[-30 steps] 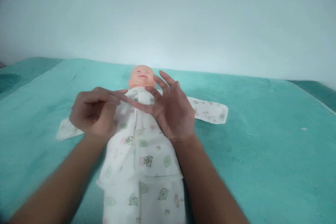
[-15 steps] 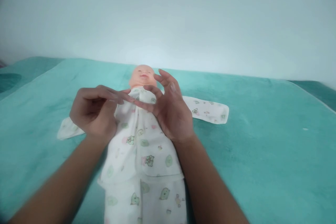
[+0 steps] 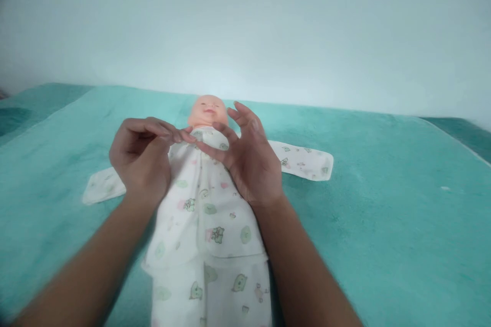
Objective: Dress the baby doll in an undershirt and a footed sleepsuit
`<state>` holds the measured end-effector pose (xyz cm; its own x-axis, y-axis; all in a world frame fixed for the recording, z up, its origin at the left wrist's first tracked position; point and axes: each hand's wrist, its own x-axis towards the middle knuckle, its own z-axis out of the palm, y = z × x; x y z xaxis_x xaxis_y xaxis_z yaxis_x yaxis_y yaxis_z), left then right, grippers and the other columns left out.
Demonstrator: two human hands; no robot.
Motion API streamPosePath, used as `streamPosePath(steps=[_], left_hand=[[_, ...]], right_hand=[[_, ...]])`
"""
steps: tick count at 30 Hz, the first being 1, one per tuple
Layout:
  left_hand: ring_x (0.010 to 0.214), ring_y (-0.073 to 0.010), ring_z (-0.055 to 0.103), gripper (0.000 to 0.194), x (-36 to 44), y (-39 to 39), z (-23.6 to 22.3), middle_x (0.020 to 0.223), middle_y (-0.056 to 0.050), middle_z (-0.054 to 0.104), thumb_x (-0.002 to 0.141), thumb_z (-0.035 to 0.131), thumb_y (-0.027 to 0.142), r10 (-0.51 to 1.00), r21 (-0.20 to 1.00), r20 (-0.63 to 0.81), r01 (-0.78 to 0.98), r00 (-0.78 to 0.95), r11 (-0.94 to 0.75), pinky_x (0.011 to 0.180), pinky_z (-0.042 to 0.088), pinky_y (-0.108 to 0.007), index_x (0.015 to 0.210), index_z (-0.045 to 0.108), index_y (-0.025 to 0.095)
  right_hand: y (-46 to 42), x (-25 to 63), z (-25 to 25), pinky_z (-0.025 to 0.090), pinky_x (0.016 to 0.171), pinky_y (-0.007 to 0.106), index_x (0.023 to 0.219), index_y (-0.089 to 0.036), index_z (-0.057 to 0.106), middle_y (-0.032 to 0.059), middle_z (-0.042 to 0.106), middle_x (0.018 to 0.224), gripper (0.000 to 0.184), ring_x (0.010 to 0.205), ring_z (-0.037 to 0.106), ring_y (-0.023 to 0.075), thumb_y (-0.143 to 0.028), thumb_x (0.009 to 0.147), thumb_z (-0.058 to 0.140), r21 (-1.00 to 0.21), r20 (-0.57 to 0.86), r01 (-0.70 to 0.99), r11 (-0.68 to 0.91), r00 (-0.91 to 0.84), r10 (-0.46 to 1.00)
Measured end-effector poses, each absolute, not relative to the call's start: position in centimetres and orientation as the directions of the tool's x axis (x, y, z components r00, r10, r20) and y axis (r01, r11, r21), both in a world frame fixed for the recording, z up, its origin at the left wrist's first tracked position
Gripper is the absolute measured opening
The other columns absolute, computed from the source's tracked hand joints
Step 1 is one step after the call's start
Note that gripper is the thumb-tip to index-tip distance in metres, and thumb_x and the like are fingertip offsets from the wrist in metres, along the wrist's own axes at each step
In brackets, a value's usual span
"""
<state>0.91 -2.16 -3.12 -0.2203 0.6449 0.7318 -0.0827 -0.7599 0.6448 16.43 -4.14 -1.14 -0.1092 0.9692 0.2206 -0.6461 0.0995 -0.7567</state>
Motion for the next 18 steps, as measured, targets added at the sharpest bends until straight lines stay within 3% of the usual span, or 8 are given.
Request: streamPosePath(steps=[12,18], left_hand=[[0.069,-0.0159,0.067,0.016,0.82,-2.09,-3.10,0.073,0.001,0.061,0.082,0.060,0.003,0.680,0.661,0.693,-0.165,-0.241,-0.732,0.074,0.057,-0.038,0.080,0.062,0.019],[0.066,-0.0134,0.066,0.012,0.95,-2.16,-3.11,0.070,0.003,0.060,0.085,0.063,0.009,0.634,0.632,0.733,-0.099,-0.246,-0.769,0.071,0.058,-0.035,0.080,0.060,0.020]], right_hand=[[-3.97,16.60,-1.26,0.046,0.105,0.064,0.112,-0.038,0.059,-0.0025,0.058,0.132,0.031,0.132,0.048,0.0266,-0.057,0.086,0.059,-0.739,0.254,-0.667,0.096,-0.143,0.956],[-4.00,16.55,-1.21,0.045,0.104,0.066,0.111,-0.037,0.060,-0.0018,0.057,0.134,0.031,0.136,0.044,0.0278,-0.055,0.087,0.058,-0.725,0.233,-0.684,0.083,-0.131,0.964]])
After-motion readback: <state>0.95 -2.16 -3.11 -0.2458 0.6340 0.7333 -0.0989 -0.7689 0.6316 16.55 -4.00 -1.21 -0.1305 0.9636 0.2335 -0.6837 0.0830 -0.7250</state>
